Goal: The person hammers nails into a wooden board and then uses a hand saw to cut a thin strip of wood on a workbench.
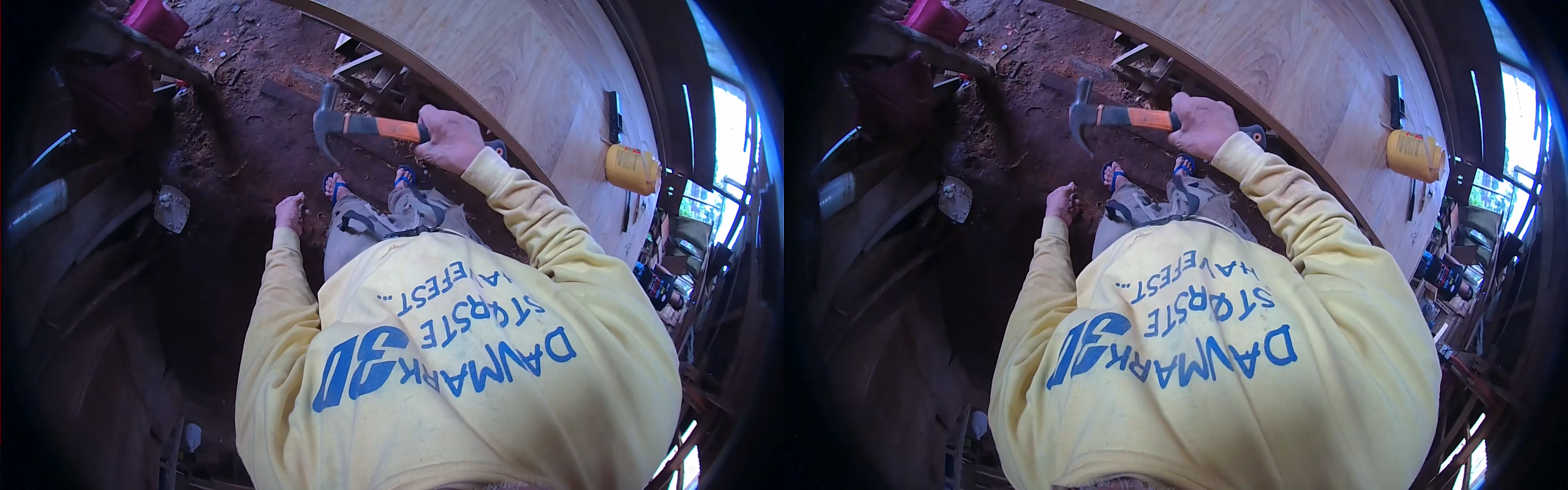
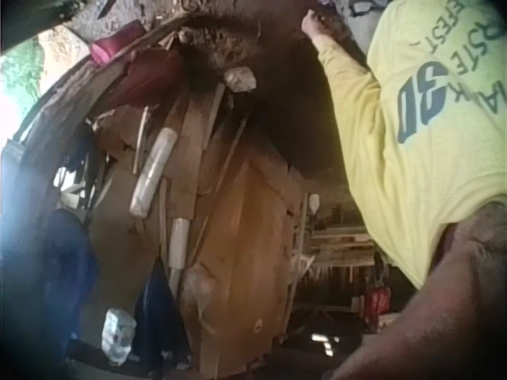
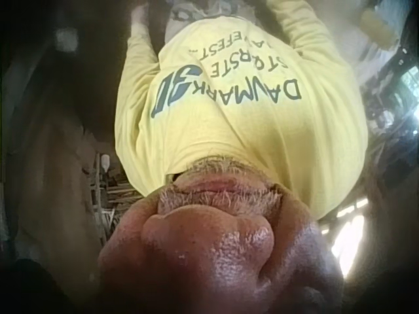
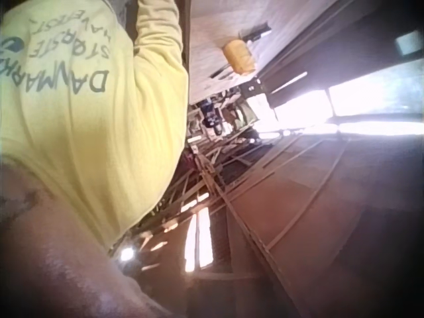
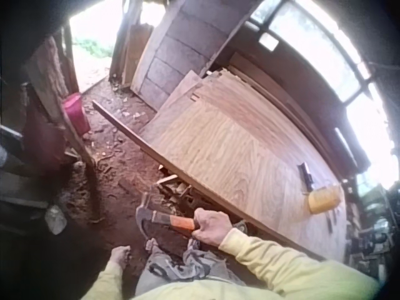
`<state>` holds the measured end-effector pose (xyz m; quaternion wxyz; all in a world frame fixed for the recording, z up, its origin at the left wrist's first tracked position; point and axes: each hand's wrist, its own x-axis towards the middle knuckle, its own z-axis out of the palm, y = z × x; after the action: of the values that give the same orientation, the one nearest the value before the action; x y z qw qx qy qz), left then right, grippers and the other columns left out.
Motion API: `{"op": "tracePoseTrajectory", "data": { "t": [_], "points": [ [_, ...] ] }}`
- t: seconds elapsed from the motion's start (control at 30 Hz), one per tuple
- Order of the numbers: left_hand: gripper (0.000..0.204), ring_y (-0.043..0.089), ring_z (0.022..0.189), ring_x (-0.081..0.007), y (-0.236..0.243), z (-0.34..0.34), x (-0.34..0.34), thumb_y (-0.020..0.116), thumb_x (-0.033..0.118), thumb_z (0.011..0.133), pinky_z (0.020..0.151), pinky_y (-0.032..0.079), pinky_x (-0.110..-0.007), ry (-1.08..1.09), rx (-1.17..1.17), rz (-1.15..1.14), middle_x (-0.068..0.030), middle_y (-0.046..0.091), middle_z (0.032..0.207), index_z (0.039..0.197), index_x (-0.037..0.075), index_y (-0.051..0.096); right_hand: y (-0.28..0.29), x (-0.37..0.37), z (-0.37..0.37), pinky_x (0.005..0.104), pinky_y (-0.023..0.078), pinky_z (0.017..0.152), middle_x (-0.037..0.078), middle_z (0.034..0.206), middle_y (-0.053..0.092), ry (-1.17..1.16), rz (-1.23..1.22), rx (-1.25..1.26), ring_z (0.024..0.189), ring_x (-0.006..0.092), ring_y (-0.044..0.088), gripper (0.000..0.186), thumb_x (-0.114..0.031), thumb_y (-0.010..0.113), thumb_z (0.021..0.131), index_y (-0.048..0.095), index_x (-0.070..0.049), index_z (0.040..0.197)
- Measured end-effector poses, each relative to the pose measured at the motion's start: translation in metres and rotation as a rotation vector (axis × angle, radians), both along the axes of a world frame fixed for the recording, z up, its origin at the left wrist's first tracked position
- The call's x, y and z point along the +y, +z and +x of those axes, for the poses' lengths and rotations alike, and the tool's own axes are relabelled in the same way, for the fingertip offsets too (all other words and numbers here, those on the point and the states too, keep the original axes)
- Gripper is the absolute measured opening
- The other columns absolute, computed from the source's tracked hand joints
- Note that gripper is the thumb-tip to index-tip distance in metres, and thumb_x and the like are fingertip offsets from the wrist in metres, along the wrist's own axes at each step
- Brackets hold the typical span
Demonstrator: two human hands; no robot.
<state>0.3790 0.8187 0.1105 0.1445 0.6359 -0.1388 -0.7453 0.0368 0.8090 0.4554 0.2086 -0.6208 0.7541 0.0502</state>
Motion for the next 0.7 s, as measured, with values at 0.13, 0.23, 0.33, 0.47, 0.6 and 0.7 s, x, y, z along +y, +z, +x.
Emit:
{"op": "tracePoseTrajectory", "data": {
  "t": [0.13, 0.23, 0.33, 0.47, 0.6, 0.7],
  "points": [
    [0.013, 0.056, 0.053, -0.0094, 0.002, -0.008, -0.004, 0.072, 0.025, 0.092, 0.045, 0.037, -0.025, -0.026, 0.001, -0.008, 0.0043, 0.060, 0.070, 0.084, 0.017, 0.068, -0.014, -0.014, -0.028, 0.0479, 0.054, 0.082, 0.021, 0.092, 0.070, -0.205, 0.040, 0.003, 0.094, 0.0402, 0.069, 0.041, -0.033, 0.076, 0.073, 0.061, -0.004, 0.098],
    [0.013, 0.055, 0.051, -0.0092, 0.004, -0.011, -0.011, 0.073, 0.026, 0.092, 0.045, 0.037, -0.025, -0.011, 0.004, -0.028, 0.0043, 0.060, 0.068, 0.084, 0.016, 0.068, -0.020, -0.016, -0.032, 0.0483, 0.054, 0.083, 0.022, 0.092, 0.070, -0.270, 0.019, 0.075, 0.094, 0.0401, 0.069, 0.042, -0.034, 0.075, 0.074, 0.060, -0.003, 0.098],
    [0.014, 0.056, 0.051, -0.0092, -0.004, -0.005, -0.001, 0.072, 0.026, 0.092, 0.044, 0.035, -0.025, 0.030, 0.013, -0.036, 0.0042, 0.060, 0.068, 0.084, 0.016, 0.068, -0.027, 0.007, -0.010, 0.0505, 0.053, 0.083, 0.023, 0.093, 0.069, -0.152, 0.028, -0.003, 0.092, 0.0420, 0.068, 0.041, -0.033, 0.073, 0.075, 0.057, -0.004, 0.099],
    [0.014, 0.056, 0.053, -0.0090, -0.007, 0.002, 0.008, 0.072, 0.026, 0.092, 0.044, 0.034, -0.025, -0.016, -0.026, -0.011, 0.0042, 0.060, 0.069, 0.084, 0.015, 0.068, -0.008, 0.010, -0.007, 0.0493, 0.053, 0.080, 0.023, 0.092, 0.069, -0.075, 0.102, -0.018, 0.091, 0.0418, 0.068, 0.041, -0.032, 0.075, 0.073, 0.058, -0.004, 0.098],
    [0.014, 0.056, 0.053, -0.0091, -0.001, -0.006, -0.004, 0.072, 0.026, 0.092, 0.044, 0.034, -0.026, -0.023, -0.013, -0.011, 0.0041, 0.060, 0.069, 0.085, 0.015, 0.067, -0.014, -0.009, -0.046, 0.0481, 0.054, 0.080, 0.021, 0.090, 0.070, -0.236, 0.007, 0.024, 0.090, 0.0386, 0.070, 0.039, -0.034, 0.076, 0.071, 0.064, -0.005, 0.093],
    [0.014, 0.057, 0.053, -0.0086, 0.005, -0.009, -0.008, 0.072, 0.027, 0.093, 0.044, 0.033, -0.025, 0.018, 0.036, -0.029, 0.0045, 0.059, 0.068, 0.086, 0.016, 0.067, -0.017, 0.009, -0.025, 0.0486, 0.054, 0.082, 0.021, 0.093, 0.070, -0.283, -0.037, 0.022, 0.093, 0.0393, 0.069, 0.042, -0.037, 0.075, 0.072, 0.063, -0.005, 0.098]
  ]
}}
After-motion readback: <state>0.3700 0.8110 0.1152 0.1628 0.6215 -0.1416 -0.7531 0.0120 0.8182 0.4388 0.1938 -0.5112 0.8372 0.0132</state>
